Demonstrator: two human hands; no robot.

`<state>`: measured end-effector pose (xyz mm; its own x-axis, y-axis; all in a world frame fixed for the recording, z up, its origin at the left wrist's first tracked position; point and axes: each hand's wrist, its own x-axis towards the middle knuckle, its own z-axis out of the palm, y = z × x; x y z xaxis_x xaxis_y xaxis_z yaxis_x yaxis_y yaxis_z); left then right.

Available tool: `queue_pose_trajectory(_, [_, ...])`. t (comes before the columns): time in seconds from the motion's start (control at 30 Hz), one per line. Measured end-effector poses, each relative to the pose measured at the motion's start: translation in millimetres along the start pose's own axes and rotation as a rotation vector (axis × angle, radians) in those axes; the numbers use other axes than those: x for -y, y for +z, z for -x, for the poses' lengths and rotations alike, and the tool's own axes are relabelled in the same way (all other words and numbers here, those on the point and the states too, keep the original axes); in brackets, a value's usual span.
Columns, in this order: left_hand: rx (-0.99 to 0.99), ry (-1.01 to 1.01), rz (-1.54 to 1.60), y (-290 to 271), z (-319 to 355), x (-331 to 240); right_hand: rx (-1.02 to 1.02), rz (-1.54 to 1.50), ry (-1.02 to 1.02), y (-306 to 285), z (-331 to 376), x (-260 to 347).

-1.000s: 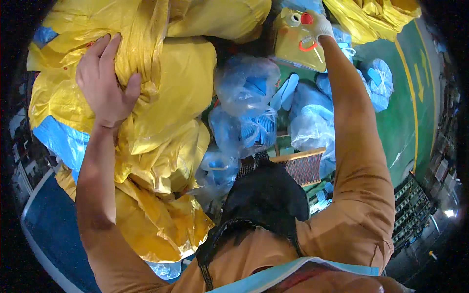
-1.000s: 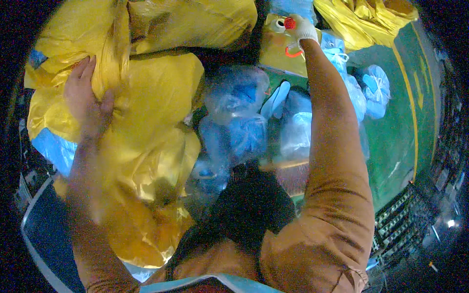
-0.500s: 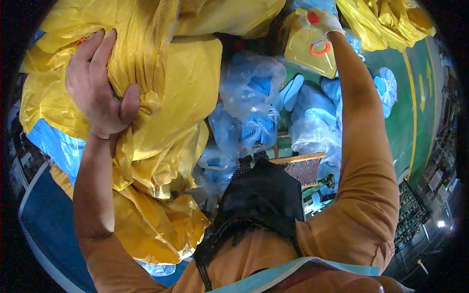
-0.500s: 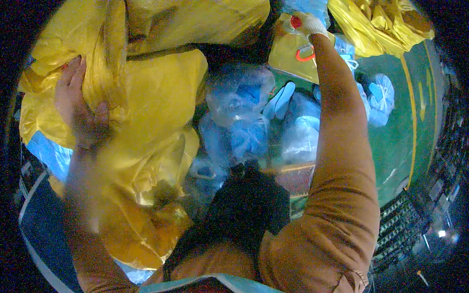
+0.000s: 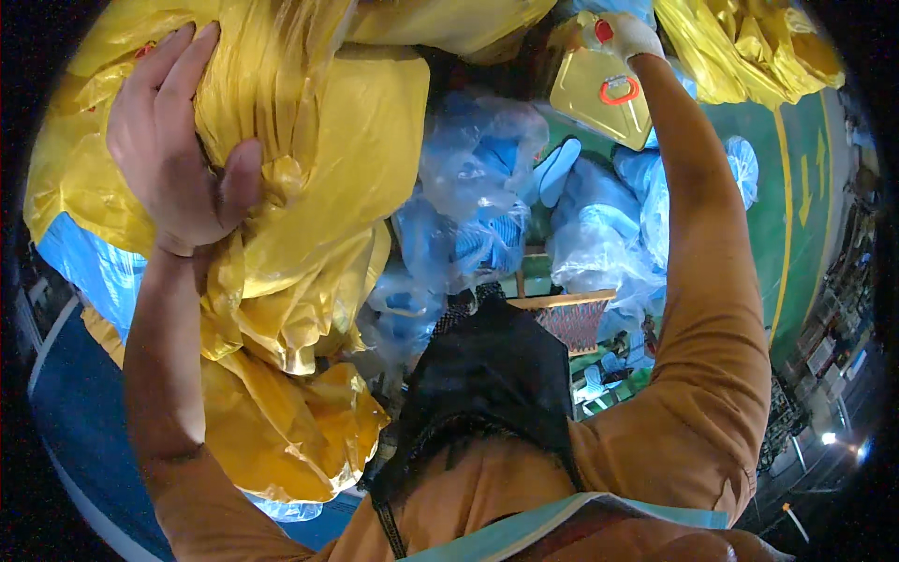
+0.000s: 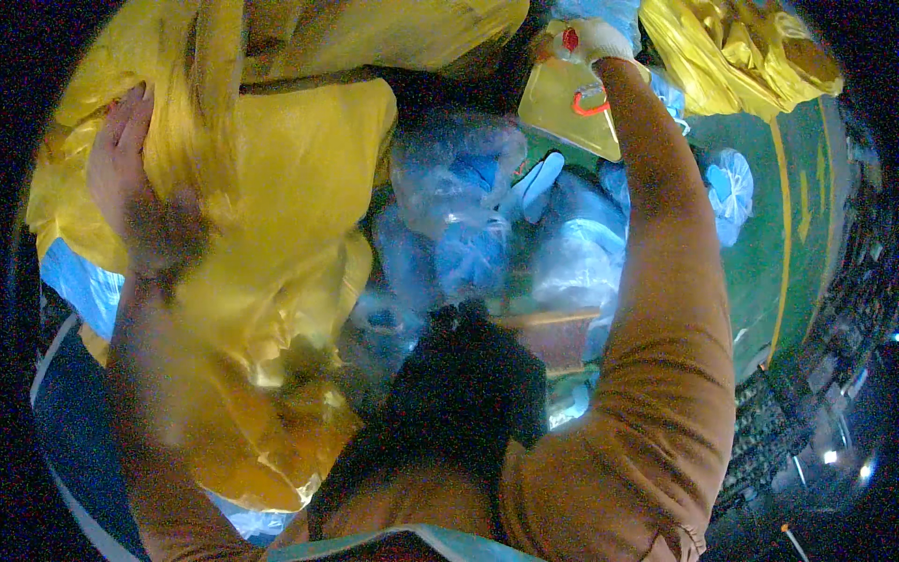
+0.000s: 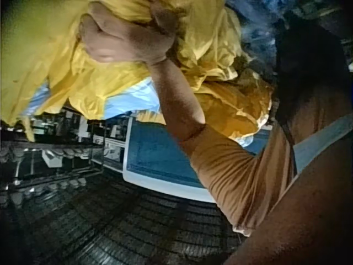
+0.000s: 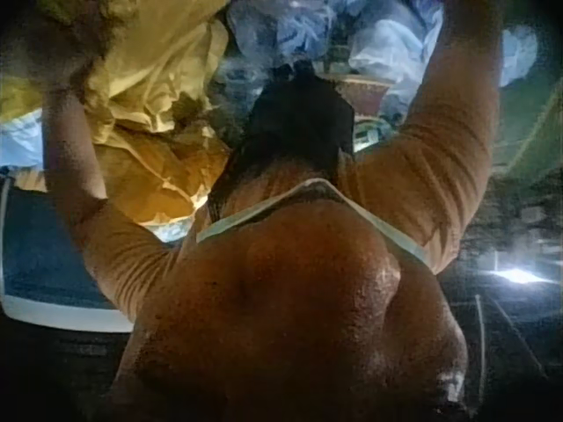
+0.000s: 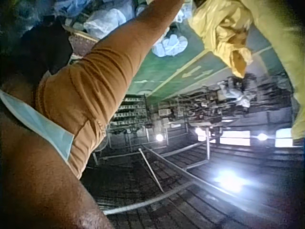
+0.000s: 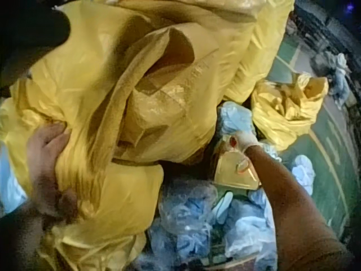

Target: The person removes blue shoe insoles from plastic bags and places them onto a metal rack. They then use a brush to clean the rack surface and handle yellow sacks nearby.

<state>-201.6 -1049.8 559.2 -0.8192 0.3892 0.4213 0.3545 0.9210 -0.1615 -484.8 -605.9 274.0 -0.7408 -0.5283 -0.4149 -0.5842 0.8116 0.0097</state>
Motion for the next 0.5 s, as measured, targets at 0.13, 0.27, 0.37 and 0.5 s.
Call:
queue_pose_trajectory(0.13, [0.013,-0.006,0.021,-3.4,3.4,0.0,-0.065,-0.088,0.08,-5.0,5.3,7.9])
queue_pose_trajectory(0.27, [0.007,-0.005,0.016,-2.5,3.2,0.7,-0.079,-0.103,0.028,-10.4,13.1,4.0])
queue_pose_trajectory(0.37, [0.001,0.006,0.015,-0.9,0.5,1.5,-0.016,-0.125,0.011,5.1,-0.6,-15.2])
queue_pose_trajectory(0.5, [0.024,-0.004,0.025,-2.8,3.0,1.6,-0.141,-0.142,0.207,37.0,-3.7,-2.2])
